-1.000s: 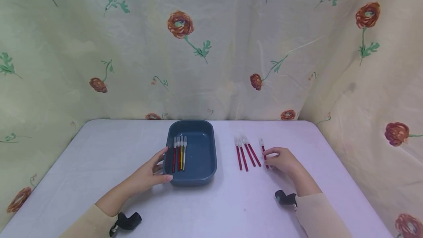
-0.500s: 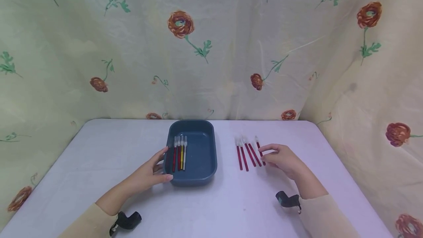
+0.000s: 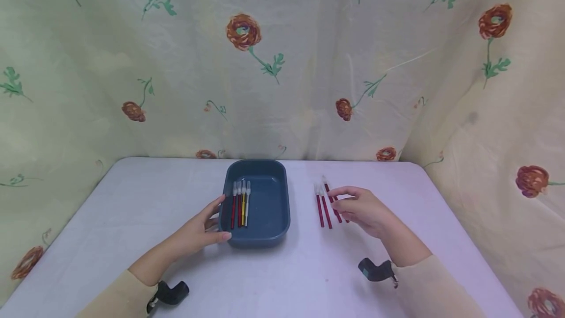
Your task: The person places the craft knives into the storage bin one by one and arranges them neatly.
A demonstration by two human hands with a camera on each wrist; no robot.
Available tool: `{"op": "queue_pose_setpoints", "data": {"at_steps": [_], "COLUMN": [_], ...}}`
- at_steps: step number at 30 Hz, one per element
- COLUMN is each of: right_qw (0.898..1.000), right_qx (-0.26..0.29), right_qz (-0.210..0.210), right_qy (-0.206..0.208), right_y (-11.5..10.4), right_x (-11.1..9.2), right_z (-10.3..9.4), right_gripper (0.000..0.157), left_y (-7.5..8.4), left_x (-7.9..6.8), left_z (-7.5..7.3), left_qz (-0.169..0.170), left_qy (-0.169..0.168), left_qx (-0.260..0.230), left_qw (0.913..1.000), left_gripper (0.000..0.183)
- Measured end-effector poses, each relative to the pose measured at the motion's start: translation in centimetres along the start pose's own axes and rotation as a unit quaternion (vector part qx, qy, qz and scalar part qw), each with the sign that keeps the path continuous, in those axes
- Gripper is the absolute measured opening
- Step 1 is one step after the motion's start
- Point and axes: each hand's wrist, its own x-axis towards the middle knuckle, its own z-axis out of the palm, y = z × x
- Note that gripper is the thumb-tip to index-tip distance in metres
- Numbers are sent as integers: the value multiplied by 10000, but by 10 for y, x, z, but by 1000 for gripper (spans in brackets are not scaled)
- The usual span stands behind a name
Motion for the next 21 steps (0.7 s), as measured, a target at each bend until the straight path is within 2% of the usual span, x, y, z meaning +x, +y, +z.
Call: {"op": "queue_pose_setpoints", "data": {"at_steps": [10, 21], "right_qw": [9991, 9966], "right_qx": [309, 647], "right_qz": [67, 61], "right_qy": [-296, -508], "right_y": [-26, -41], "right_x": [-2, 4], "right_z": [25, 59], "right_gripper": [28, 32], "left_y": [-1, 0], "left_x": [0, 0], "left_z": [1, 1], "left_qz": [16, 19], "left_qy": [18, -10], "left_qx": [36, 1], "left_qw": [10000, 10000], "left_gripper": [101, 102]}}
